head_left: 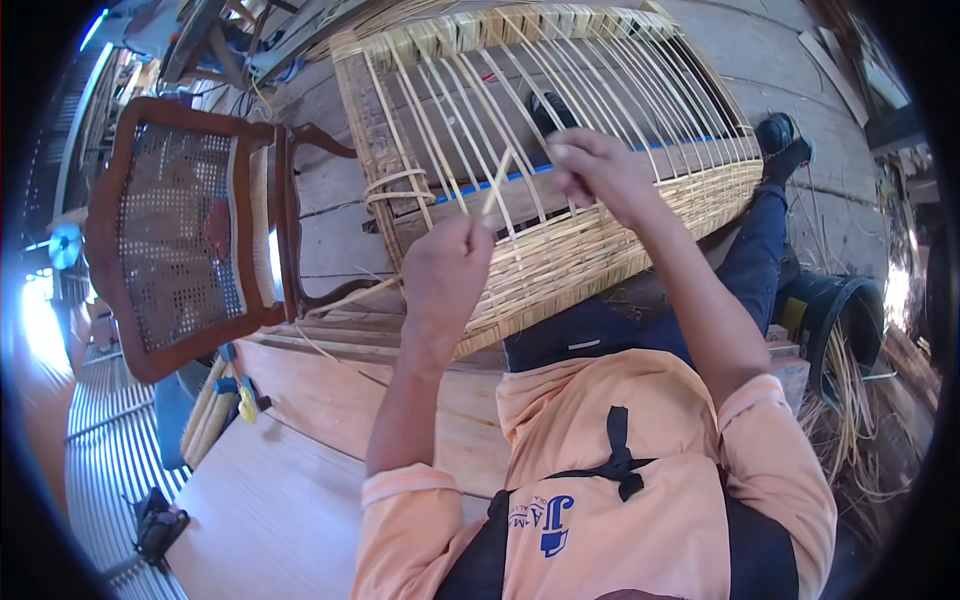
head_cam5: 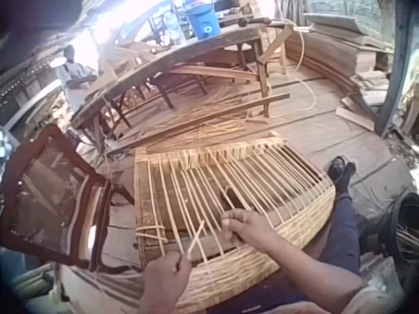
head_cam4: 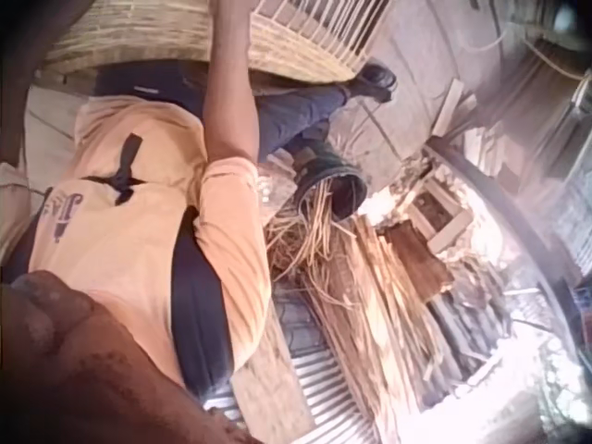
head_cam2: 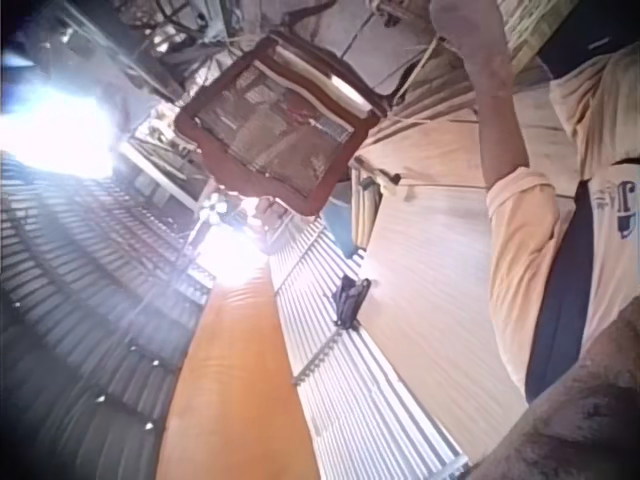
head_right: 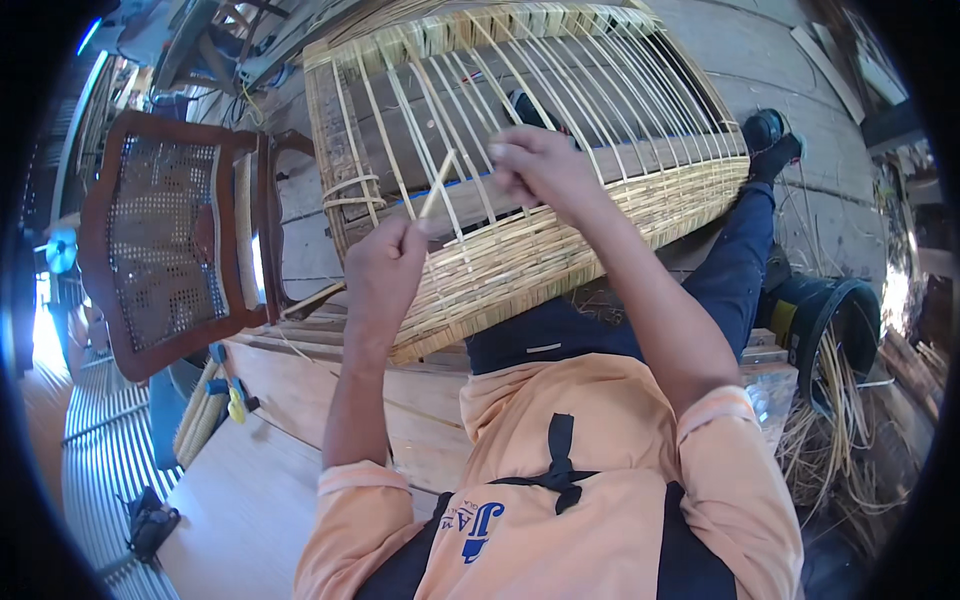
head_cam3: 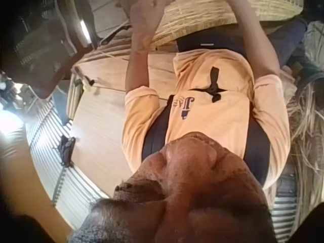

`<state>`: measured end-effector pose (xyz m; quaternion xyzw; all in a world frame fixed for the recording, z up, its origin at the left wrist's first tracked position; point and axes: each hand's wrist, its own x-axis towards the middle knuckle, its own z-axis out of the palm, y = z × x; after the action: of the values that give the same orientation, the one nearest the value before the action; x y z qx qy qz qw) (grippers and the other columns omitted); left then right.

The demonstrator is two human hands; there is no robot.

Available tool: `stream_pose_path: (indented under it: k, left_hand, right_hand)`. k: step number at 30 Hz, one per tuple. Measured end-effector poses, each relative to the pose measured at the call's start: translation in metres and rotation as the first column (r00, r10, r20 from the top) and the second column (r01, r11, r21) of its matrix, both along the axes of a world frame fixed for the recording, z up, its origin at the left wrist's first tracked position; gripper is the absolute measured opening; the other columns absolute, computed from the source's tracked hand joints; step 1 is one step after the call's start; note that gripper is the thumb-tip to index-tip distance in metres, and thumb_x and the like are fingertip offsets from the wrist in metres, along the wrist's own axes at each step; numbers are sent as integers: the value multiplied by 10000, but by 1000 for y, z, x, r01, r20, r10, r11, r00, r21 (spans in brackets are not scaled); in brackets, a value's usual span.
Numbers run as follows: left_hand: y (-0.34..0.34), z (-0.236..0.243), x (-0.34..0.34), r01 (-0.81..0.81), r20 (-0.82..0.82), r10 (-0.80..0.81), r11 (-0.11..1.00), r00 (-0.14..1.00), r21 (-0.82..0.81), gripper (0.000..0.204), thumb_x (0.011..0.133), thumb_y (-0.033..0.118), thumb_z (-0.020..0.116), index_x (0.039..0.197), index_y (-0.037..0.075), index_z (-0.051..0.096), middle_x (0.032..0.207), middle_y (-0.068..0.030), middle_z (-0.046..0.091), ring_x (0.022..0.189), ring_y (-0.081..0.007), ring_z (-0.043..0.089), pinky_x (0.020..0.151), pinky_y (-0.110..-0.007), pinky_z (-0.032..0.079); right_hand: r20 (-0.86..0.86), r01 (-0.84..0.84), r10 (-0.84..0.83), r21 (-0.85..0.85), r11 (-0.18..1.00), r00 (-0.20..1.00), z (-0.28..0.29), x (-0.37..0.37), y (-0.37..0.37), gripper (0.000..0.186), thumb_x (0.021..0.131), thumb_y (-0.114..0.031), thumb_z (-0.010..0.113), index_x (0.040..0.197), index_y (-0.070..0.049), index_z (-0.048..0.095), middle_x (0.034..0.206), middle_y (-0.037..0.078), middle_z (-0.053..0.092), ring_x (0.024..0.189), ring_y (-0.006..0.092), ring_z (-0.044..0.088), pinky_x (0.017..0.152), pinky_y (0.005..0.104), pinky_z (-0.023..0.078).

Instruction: The person is weaving thin bamboo strips onto a cage frame and applying glue to secure them.

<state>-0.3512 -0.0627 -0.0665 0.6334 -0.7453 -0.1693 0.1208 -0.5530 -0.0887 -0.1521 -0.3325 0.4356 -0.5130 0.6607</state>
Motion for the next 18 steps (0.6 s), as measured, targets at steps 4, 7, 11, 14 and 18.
stream_pose_path:
  k: [4, 7, 11, 14, 18]
  left_hand:
    - [-7, -8, -10, -127, 80, 124, 992, 989, 30, 287, 858, 240, 543, 730, -9, 603, 680, -223, 582, 650, -415, 568, 616, -468, 449]
    - [-14, -12, -11, -144, 127, 143, 990, 982, 2, 301, 864, 224, 509, 727, -31, 593, 722, -258, 585, 696, -440, 570, 640, -489, 438]
    - [-21, -12, -6, -215, 86, 210, 975, 974, 55, 309, 868, 220, 481, 773, -45, 607, 718, -272, 578, 700, -435, 570, 663, -474, 436]
    - [-20, -4, -13, -314, 10, 314, 946, 949, 85, 315, 863, 218, 472, 786, -58, 604, 694, -241, 588, 642, -398, 564, 662, -448, 442]
    - [-25, -8, -11, -216, 153, 198, 970, 968, 109, 330, 864, 226, 468, 783, -64, 603, 711, -246, 596, 671, -402, 574, 678, -448, 445]
  right_hand:
    - [-41, -283, 291, 140, 949, 956, -6, 34, -36, 301, 905, -164, 537, 1157, -3, 561, 624, 16, 571, 423, 82, 484, 351, 212, 327]
    - [-63, -407, 425, 198, 892, 903, -1, 44, -50, 416, 876, -126, 518, 1272, -3, 486, 610, 34, 574, 391, 89, 473, 331, 224, 334]
    - [-99, -481, 515, 243, 842, 851, -4, 50, -66, 548, 812, -79, 506, 1348, -13, 416, 610, 46, 576, 382, 93, 465, 312, 233, 315]
    - [-48, -521, 546, 240, 819, 836, -12, 51, -76, 169, 784, -79, 509, 929, -34, 583, 585, 30, 545, 383, 88, 451, 311, 233, 296]
    - [75, -574, 575, 250, 780, 815, -21, 53, -82, 25, 772, -70, 524, 777, -58, 544, 577, 23, 524, 378, 89, 423, 317, 233, 278]
